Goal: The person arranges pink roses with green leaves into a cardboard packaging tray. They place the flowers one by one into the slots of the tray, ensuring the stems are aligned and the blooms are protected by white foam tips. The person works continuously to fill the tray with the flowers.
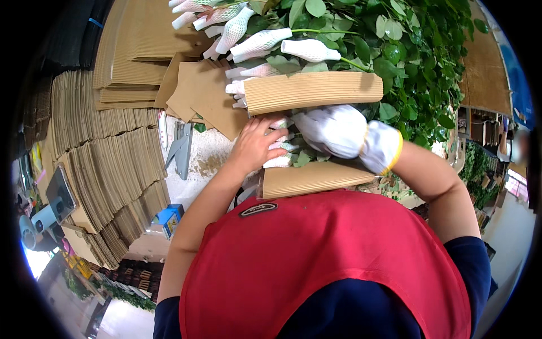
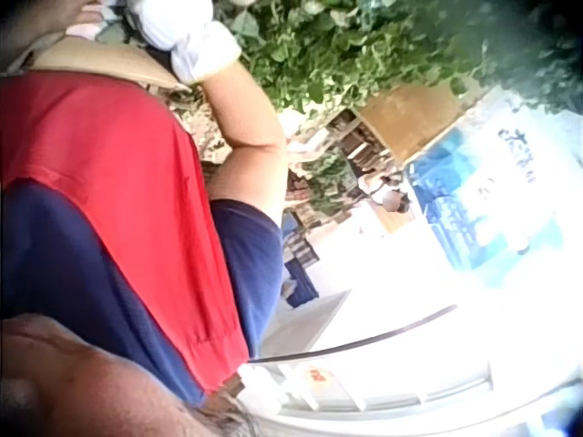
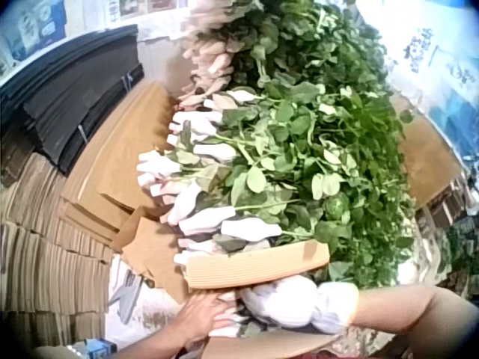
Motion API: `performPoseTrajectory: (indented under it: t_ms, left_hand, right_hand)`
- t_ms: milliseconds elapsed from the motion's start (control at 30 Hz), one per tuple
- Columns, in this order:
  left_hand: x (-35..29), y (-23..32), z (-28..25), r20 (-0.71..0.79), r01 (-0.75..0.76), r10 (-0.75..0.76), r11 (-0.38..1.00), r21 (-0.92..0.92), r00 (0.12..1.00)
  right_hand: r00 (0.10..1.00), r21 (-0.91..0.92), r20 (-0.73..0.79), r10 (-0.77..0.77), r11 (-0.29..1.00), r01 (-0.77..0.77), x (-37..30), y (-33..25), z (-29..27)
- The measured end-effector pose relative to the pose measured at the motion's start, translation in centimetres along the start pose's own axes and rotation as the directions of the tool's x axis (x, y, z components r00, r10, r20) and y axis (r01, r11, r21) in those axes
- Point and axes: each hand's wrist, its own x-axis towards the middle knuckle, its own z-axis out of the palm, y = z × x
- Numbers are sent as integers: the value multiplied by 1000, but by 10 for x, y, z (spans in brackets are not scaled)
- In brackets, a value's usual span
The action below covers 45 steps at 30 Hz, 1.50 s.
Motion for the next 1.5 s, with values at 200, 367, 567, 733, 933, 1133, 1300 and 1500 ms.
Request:
performPoseTrajectory:
  t_ms: [200,367,567,733,933,1133,1300,1500]
  left_hand:
    - [1,21,-11,26,228,-228,950,-214,973]
    - [3,41,-2,67,660,-699,634,-402,712]
    - [3,34,33,-164,597,-757,612,-519,633]
    - [-16,23,30,-355,615,-741,672,-413,571]
    - [-78,7,-111,-159,486,-464,774,406,871]
    - [-53,19,-8,406,617,-474,488,-618,781]
    - [-73,9,-38,223,621,-612,576,-531,759]
    - [-42,29,-77,33,389,-387,917,-87,921]
  right_hand:
    - [987,339,137,89,932,-132,-13,1,67]
    - [987,339,158,29,937,-82,-1,2,57]
    - [972,348,225,68,926,-146,2,0,49]
    - [977,311,205,57,943,-120,6,-2,50]
    - [986,334,142,82,934,-126,6,-3,49]
    - [994,478,108,-6,877,-47,13,-5,34]
    - [977,357,196,79,923,-146,6,-4,49]
    - [993,422,101,56,902,-93,7,-3,48]
